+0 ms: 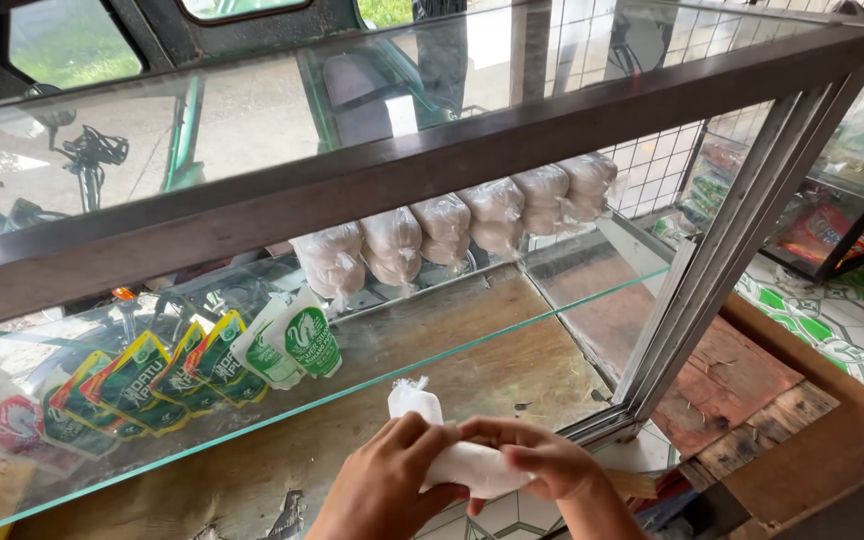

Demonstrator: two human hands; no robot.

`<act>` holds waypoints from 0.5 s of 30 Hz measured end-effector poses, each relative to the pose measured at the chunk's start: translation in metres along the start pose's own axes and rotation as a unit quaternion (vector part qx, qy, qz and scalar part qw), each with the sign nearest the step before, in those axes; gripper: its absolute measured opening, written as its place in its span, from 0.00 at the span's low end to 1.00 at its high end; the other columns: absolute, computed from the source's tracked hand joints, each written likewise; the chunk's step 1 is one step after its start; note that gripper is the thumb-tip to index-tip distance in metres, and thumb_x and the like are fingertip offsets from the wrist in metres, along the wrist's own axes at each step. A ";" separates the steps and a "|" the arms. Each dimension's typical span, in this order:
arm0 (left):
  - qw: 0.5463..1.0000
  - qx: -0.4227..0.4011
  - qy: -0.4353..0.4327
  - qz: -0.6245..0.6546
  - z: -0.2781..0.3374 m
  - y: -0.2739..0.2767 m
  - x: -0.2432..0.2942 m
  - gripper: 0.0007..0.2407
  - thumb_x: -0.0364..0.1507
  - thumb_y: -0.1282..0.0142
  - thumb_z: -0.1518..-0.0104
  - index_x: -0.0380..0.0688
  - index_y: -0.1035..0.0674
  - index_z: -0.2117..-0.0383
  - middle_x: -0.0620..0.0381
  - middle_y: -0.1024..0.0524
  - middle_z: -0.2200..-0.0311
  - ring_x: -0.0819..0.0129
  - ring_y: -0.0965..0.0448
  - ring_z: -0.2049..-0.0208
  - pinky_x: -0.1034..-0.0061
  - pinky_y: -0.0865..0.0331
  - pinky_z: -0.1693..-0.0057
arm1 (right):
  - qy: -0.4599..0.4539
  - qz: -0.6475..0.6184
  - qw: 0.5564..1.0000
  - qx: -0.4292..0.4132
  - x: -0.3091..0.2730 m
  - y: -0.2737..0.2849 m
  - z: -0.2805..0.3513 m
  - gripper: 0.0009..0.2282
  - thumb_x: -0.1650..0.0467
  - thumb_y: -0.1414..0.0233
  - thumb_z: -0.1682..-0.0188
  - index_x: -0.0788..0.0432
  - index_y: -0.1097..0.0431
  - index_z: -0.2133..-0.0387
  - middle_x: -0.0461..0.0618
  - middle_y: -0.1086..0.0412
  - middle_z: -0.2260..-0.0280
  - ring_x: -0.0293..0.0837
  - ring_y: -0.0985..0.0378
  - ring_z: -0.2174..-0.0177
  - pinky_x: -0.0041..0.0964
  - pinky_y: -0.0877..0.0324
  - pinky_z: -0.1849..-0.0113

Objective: Arrange packets and small bags in a glass display case from a storage box.

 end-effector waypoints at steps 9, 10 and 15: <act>0.982 0.108 0.148 0.050 0.014 0.037 0.000 0.21 0.42 0.28 0.56 0.52 0.19 0.56 0.56 0.17 0.64 0.55 0.13 0.62 0.64 0.21 0.59 | 0.125 0.202 0.954 0.184 -0.048 0.002 0.014 0.32 0.63 0.33 0.56 0.67 0.38 0.43 0.57 0.26 0.60 0.44 0.21 0.64 0.39 0.21 0.64; 0.982 0.108 0.147 0.049 0.012 0.040 0.005 0.21 0.42 0.28 0.56 0.52 0.19 0.56 0.56 0.17 0.64 0.55 0.13 0.62 0.64 0.21 0.59 | 0.126 0.202 0.954 0.184 -0.058 -0.007 0.011 0.32 0.63 0.33 0.56 0.67 0.38 0.43 0.57 0.26 0.60 0.44 0.21 0.64 0.39 0.21 0.64; 0.985 0.161 0.066 -0.019 0.002 0.059 0.050 0.28 0.42 0.32 0.53 0.44 0.26 0.46 0.45 0.20 0.62 0.48 0.16 0.62 0.60 0.23 0.60 | 0.221 0.335 0.904 0.151 -0.113 -0.057 -0.006 0.26 0.65 0.37 0.49 0.67 0.36 0.42 0.51 0.28 0.61 0.37 0.24 0.65 0.29 0.26 0.67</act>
Point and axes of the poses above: each hand's wrist, its own z-axis away from the middle knuckle, its own y-axis out of the back of the hand, x = y × z, the point moved 10 cm from there along -z, towards the middle knuckle
